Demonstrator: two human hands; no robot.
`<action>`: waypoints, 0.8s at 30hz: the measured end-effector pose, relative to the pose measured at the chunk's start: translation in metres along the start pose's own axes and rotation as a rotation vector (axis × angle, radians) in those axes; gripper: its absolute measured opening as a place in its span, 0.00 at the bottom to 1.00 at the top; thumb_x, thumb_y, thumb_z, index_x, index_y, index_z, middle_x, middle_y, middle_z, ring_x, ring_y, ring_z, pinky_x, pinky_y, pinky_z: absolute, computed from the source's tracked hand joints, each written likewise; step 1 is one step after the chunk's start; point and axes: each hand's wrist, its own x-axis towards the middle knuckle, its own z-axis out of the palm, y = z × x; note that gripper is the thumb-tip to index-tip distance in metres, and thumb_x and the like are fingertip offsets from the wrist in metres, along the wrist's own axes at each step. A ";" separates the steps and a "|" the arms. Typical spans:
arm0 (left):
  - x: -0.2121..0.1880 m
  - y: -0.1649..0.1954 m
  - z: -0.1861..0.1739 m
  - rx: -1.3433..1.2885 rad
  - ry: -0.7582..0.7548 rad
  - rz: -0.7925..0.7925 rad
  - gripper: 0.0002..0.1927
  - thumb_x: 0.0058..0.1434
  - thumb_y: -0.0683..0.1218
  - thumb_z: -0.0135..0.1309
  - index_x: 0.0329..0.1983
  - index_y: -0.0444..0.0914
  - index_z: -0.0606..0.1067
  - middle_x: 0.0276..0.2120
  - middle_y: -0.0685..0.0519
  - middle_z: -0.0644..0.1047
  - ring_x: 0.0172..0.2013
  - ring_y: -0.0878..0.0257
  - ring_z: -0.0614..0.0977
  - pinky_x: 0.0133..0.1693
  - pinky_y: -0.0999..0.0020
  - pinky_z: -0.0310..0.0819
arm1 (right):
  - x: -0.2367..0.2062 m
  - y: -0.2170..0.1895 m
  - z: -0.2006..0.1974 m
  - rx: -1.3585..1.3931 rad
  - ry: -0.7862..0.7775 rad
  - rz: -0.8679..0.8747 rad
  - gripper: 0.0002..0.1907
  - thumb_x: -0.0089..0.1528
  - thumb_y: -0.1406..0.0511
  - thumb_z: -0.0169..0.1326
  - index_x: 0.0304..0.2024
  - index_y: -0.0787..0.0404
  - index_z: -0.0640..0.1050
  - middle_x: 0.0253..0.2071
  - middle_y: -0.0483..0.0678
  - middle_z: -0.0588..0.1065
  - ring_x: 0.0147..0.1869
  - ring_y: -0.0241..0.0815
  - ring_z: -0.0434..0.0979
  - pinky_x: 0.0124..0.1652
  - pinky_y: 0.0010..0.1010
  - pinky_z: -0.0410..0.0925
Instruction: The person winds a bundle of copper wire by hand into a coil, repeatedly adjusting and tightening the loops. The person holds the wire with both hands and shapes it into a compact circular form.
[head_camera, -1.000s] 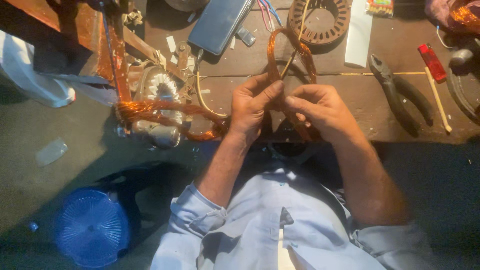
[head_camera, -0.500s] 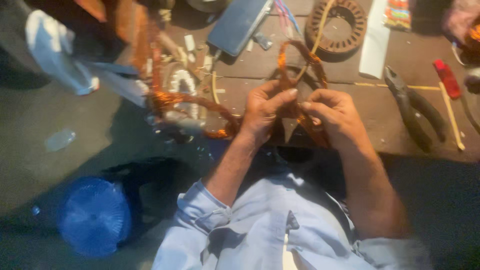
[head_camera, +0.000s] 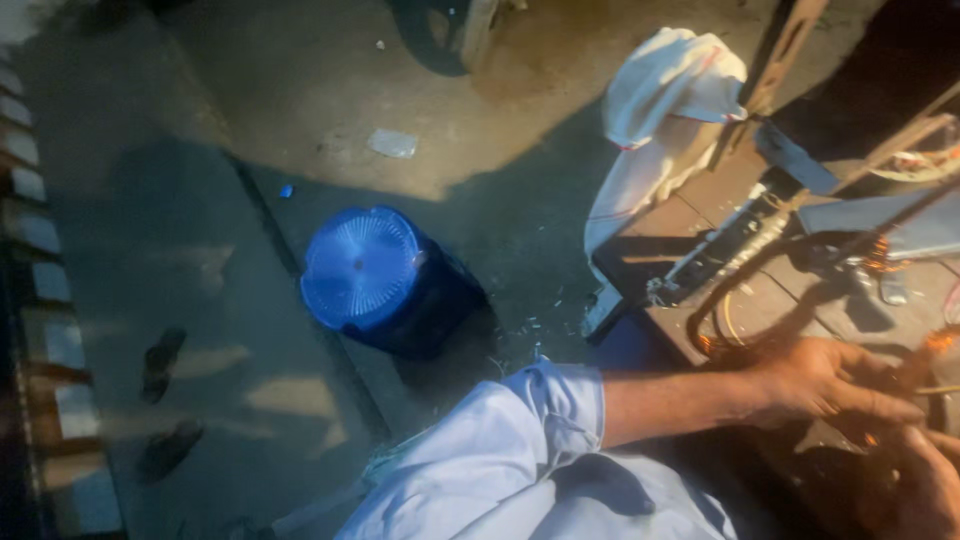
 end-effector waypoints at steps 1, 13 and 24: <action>0.002 0.001 0.001 -0.008 -0.028 -0.013 0.25 0.63 0.45 0.67 0.58 0.25 0.75 0.46 0.41 0.82 0.44 0.53 0.85 0.45 0.56 0.84 | 0.001 0.001 0.000 0.001 0.010 -0.004 0.10 0.68 0.63 0.55 0.40 0.66 0.78 0.26 0.45 0.71 0.23 0.32 0.65 0.22 0.23 0.57; 0.006 0.004 0.001 0.002 -0.001 0.020 0.28 0.67 0.50 0.66 0.59 0.25 0.74 0.48 0.42 0.81 0.50 0.56 0.82 0.51 0.64 0.79 | 0.003 0.000 0.001 0.008 0.042 0.041 0.08 0.66 0.64 0.55 0.39 0.65 0.78 0.29 0.46 0.72 0.28 0.35 0.71 0.26 0.24 0.64; -0.052 0.036 -0.014 -0.239 -0.101 -0.221 0.20 0.67 0.39 0.57 0.62 0.31 0.72 0.49 0.46 0.81 0.46 0.56 0.85 0.49 0.60 0.83 | -0.003 0.035 -0.023 0.256 0.049 0.098 0.07 0.65 0.66 0.55 0.39 0.65 0.77 0.31 0.47 0.74 0.30 0.35 0.72 0.28 0.26 0.67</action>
